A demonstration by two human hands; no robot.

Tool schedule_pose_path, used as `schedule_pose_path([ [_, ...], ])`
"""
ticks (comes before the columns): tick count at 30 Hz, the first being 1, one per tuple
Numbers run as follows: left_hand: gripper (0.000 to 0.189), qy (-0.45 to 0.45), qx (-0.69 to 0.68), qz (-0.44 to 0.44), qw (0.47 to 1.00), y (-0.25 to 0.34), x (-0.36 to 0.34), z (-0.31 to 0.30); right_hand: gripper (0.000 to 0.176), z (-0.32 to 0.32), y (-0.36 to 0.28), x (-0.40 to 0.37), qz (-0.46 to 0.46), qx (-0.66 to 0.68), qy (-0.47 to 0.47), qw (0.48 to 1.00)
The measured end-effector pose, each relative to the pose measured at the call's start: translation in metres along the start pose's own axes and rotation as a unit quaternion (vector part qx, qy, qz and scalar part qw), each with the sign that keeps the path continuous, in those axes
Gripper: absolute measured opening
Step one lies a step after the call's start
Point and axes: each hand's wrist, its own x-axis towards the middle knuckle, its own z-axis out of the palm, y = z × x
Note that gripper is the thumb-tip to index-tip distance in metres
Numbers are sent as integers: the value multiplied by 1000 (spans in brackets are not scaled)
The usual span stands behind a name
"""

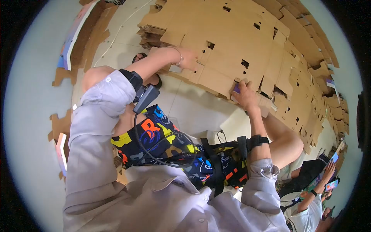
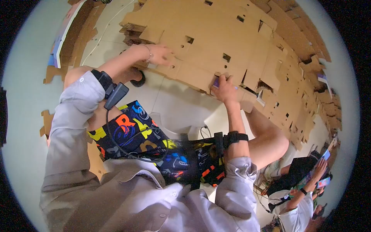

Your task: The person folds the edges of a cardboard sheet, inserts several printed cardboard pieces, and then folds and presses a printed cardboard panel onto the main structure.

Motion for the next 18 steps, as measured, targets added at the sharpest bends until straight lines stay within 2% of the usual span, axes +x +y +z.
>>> schedule_pose_path([
  [1, 70, -14, 36, -15, 999, 1, 1, 7, 55, 3, 6, 5, 4, 13, -23, 1000],
  [3, 77, 31, -23, -11, 999, 2, 4, 22, 70, 0, 11, 11, 14, 40, -68, 997],
  [7, 88, 96, -72, -3, 993, 8, 0, 39, 75, -2, 0, 3, 20, 19, -31, 999],
  [10, 94, 216, 23, 29, 976, 4, 10, 57, 87, 1, 1, 5, 24, 36, -51, 998],
  [13, 95, 171, 24, 21, 985, 12, 9, 54, 92, -4, -3, 2, 10, 34, -60, 998],
  [16, 103, 115, 132, 28, 984, 17, 9, 59, 95, -4, -7, 0, -3, -5, -49, 999],
  [18, 101, 133, 175, 14, 975, 17, 16, 72, 98, 6, -4, 1, -16, -27, -33, 999],
])
